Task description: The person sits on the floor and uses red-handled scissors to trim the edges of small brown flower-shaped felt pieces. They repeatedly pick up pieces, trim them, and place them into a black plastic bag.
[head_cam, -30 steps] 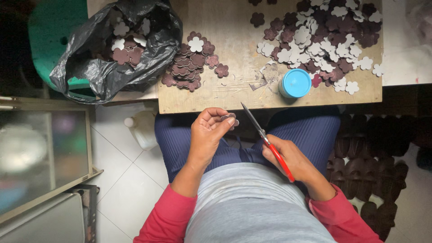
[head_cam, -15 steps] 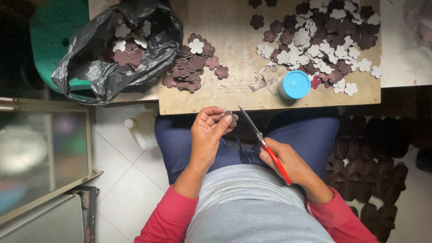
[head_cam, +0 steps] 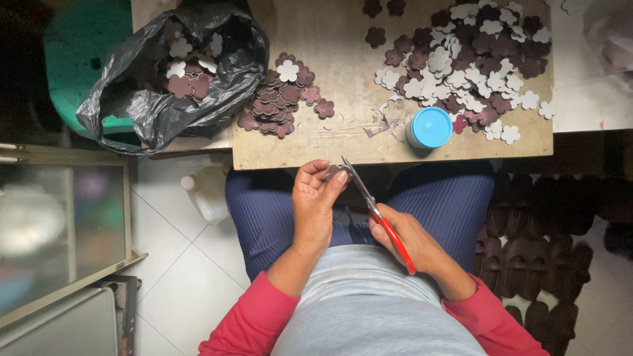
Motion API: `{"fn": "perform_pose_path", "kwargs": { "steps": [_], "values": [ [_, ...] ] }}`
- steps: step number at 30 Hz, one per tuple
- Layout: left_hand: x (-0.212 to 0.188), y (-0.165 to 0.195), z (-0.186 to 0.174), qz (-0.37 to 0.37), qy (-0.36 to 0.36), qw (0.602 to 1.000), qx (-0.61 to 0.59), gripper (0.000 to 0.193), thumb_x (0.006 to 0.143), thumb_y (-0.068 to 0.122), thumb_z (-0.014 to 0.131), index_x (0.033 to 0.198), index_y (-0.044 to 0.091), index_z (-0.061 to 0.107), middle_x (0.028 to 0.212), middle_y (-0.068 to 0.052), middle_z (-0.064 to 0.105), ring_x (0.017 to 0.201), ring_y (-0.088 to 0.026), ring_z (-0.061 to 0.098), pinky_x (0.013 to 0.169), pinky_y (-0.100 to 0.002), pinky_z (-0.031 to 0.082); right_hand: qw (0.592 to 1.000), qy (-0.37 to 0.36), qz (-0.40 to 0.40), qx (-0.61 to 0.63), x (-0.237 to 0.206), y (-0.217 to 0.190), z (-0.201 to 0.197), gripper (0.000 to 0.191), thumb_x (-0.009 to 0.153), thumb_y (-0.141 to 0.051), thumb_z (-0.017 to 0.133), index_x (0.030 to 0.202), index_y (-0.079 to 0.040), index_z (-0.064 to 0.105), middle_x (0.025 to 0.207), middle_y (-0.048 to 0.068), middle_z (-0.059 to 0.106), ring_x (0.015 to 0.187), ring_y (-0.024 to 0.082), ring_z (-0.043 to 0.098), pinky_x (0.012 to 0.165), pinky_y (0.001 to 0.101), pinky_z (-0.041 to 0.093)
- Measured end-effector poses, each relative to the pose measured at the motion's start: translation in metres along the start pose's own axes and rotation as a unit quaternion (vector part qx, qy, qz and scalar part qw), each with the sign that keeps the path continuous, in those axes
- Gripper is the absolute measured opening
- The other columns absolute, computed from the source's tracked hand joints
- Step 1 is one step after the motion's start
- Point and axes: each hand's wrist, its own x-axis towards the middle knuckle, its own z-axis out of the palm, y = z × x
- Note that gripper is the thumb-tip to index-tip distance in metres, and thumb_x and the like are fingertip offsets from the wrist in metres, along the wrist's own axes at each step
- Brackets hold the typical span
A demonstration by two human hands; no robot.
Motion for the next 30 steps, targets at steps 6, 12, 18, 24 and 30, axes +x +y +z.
{"fn": "perform_pose_path", "kwargs": {
  "steps": [6,12,18,24,30],
  "values": [
    [-0.0030,0.0040,-0.0009,-0.077,-0.003,0.997,0.000,0.036,0.094,0.006,0.071,0.127,0.007,0.058,0.107,-0.005,0.069,0.095,-0.010,0.069,0.080,-0.024,0.056,1.000,0.009,0.000,0.026,-0.0007,0.0057,0.0032,0.026,0.101,-0.032,0.053,0.097,-0.006,0.056,0.071,0.007,0.053,0.063,0.020,0.053,0.062,0.0355,0.048],
    [-0.0037,0.0018,-0.0041,-0.096,-0.025,0.994,-0.049,0.029,0.095,0.006,0.073,0.120,0.006,0.059,0.107,-0.005,0.070,0.095,-0.010,0.069,0.082,-0.025,0.057,0.999,0.005,-0.042,0.021,-0.0010,0.0083,0.0004,0.031,0.101,-0.037,0.054,0.099,-0.006,0.056,0.074,0.004,0.055,0.064,0.017,0.056,0.061,0.0333,0.048],
    [-0.0048,0.0008,-0.0052,-0.085,-0.037,0.996,0.002,0.027,0.094,0.005,0.074,0.117,0.004,0.061,0.105,-0.006,0.070,0.091,-0.010,0.070,0.080,-0.024,0.057,0.999,-0.016,-0.023,0.020,-0.0026,0.0088,-0.0019,0.034,0.098,-0.041,0.055,0.099,-0.007,0.055,0.070,0.004,0.052,0.061,0.017,0.052,0.058,0.0336,0.046],
    [-0.0066,0.0026,-0.0048,-0.079,-0.037,0.996,0.034,0.027,0.092,0.004,0.075,0.115,0.003,0.061,0.103,-0.007,0.071,0.091,-0.010,0.072,0.079,-0.024,0.057,0.999,-0.005,-0.027,0.017,-0.0032,0.0100,0.0013,0.035,0.099,-0.042,0.054,0.096,-0.007,0.053,0.072,0.005,0.051,0.063,0.017,0.050,0.059,0.0340,0.046],
    [-0.0112,-0.0007,-0.0002,-0.069,-0.029,0.997,0.024,0.027,0.093,0.005,0.075,0.115,0.003,0.061,0.102,-0.007,0.070,0.088,-0.009,0.069,0.080,-0.024,0.057,1.000,0.013,-0.024,0.006,-0.0041,0.0096,0.0030,0.035,0.099,-0.041,0.054,0.096,-0.006,0.054,0.073,0.006,0.051,0.064,0.018,0.051,0.061,0.0351,0.046]
  ]
}}
